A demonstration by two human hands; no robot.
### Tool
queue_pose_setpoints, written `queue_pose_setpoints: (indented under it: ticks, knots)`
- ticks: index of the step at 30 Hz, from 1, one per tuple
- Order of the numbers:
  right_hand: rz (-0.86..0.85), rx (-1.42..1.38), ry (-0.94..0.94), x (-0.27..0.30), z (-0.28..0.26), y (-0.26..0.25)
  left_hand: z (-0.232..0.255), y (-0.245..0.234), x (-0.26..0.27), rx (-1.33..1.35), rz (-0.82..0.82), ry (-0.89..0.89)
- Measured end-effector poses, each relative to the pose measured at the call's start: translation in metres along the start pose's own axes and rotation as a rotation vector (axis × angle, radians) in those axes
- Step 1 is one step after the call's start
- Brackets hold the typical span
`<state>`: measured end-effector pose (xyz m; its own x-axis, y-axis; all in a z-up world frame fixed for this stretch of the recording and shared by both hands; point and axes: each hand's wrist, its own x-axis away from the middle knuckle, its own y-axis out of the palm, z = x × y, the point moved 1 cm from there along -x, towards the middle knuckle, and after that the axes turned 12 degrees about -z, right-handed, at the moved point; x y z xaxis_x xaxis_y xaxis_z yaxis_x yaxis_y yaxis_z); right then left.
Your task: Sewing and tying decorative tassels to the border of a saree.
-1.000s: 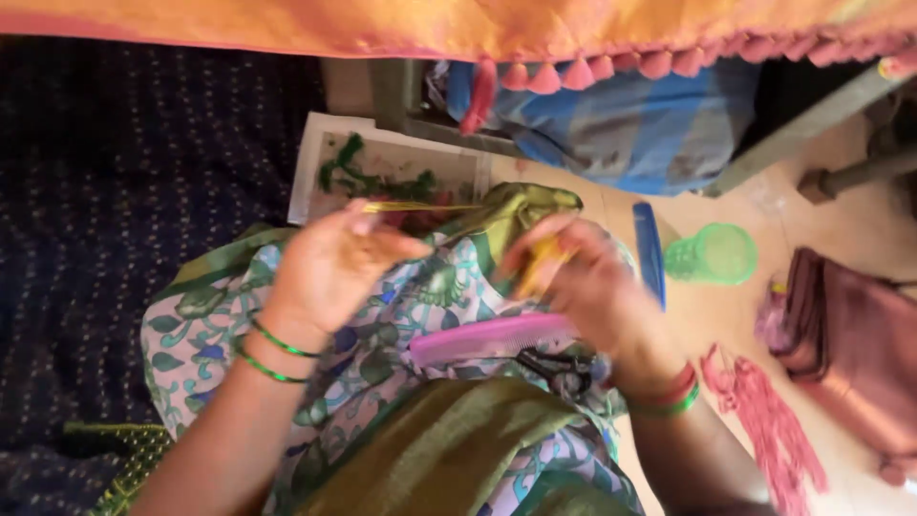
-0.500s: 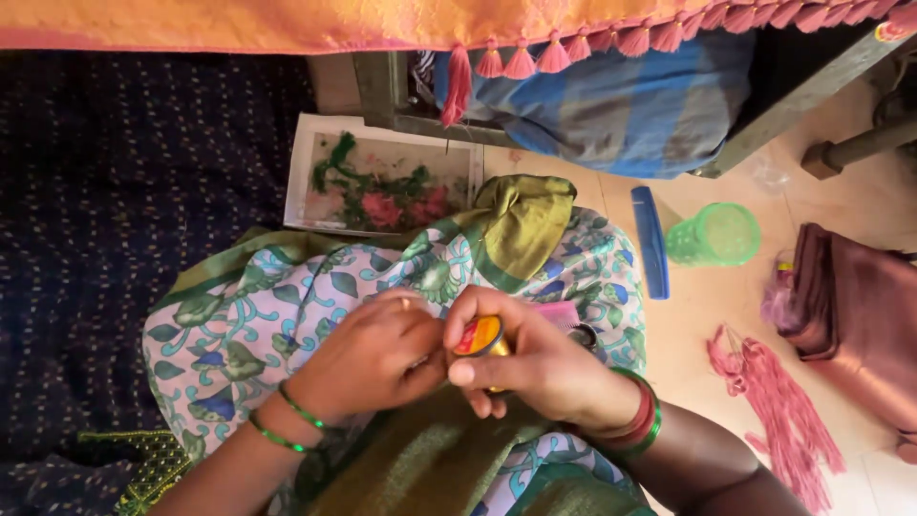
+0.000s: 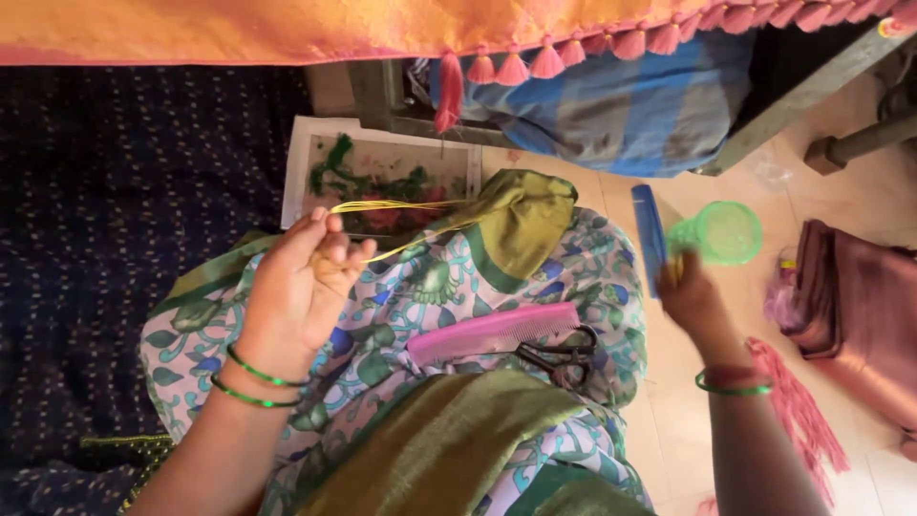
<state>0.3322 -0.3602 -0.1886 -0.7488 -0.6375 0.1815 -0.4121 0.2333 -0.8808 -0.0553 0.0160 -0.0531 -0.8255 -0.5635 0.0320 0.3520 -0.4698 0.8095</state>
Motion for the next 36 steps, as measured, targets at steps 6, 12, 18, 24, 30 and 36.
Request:
queue_pose_setpoints:
  ticks: [6,12,18,24,30,36]
  knots:
    - [-0.2,0.366,0.011,0.019,0.181,0.153,0.003,0.044,0.0,0.035,-0.068,-0.036]
    - [0.042,0.354,0.071,0.007,0.16,0.142,-0.01,0.09,-0.021,-0.03,-0.224,-0.161]
    - [0.379,0.086,-0.585,-0.009,-0.159,-0.017,-0.039,0.134,-0.028,-0.086,-0.4,-0.265]
    - [0.32,0.254,-0.917,-0.06,-0.254,0.044,-0.051,0.148,-0.018,-0.133,-0.379,-0.387]
    - [-0.485,-0.392,-0.563,0.036,-0.309,-0.024,0.0,0.129,-0.035,-1.449,-0.383,0.106]
    - [-0.255,-0.817,-0.949,0.068,-0.29,-0.074,-0.061,0.113,-0.057,-1.099,-0.993,0.451]
